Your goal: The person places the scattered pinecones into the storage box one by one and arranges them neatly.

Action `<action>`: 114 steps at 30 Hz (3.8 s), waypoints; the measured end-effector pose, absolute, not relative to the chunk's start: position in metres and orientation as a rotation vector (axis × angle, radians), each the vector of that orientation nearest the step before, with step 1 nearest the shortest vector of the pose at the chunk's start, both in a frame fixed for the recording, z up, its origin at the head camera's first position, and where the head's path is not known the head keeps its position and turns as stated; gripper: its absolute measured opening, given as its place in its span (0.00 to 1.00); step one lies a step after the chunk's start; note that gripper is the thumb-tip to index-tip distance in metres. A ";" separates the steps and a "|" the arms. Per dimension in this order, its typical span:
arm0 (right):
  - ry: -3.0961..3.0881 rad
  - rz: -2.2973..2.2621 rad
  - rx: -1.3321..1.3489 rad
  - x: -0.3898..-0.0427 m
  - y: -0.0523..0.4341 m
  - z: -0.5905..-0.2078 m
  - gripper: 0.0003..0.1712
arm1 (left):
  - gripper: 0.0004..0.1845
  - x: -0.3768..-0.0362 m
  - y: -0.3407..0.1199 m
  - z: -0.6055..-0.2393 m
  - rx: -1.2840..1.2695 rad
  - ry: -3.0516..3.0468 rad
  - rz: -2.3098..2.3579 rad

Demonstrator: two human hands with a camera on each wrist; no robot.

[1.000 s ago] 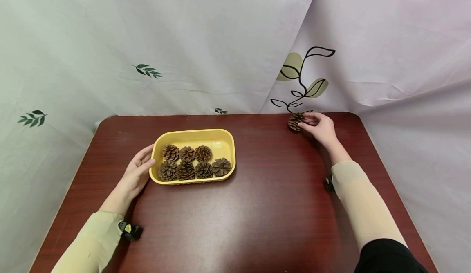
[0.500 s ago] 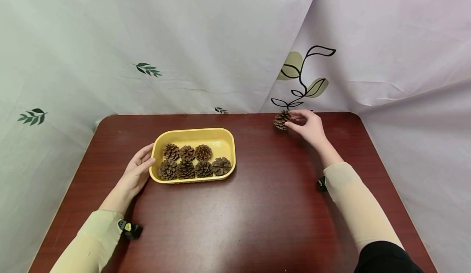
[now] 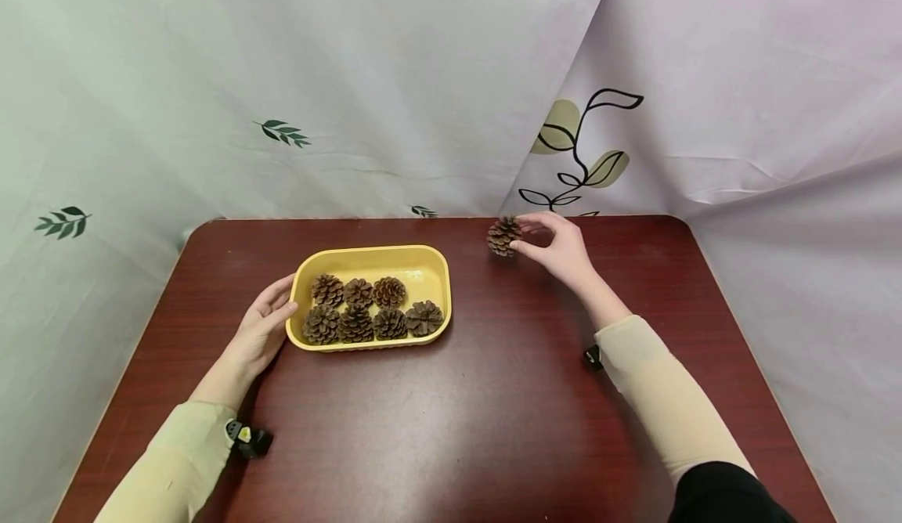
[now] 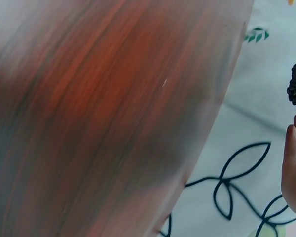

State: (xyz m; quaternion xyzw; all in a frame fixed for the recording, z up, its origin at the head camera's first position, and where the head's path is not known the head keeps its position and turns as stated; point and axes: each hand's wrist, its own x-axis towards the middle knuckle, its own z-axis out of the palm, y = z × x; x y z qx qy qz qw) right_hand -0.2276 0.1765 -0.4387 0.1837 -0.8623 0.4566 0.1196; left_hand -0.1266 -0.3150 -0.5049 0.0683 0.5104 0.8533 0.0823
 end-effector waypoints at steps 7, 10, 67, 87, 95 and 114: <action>-2.453 1.399 0.655 -0.225 0.149 -0.441 0.24 | 0.25 -0.126 -0.316 -0.505 0.205 1.512 2.553; -2.434 1.445 0.698 -0.224 0.137 -0.443 0.24 | 0.25 -0.126 -0.316 -0.505 0.207 1.514 2.550; -2.637 0.795 1.169 -0.207 0.059 -0.446 0.26 | 0.26 -0.128 -0.316 -0.505 0.231 1.508 2.553; -2.667 0.587 1.385 -0.211 0.052 -0.440 0.25 | 0.26 -0.127 -0.316 -0.505 0.222 1.507 2.567; -2.725 0.537 1.381 -0.209 0.046 -0.437 0.26 | 0.26 -0.127 -0.316 -0.505 0.200 1.536 2.545; -2.746 0.482 1.371 -0.210 0.043 -0.438 0.22 | 0.26 -0.127 -0.315 -0.506 0.208 1.523 2.556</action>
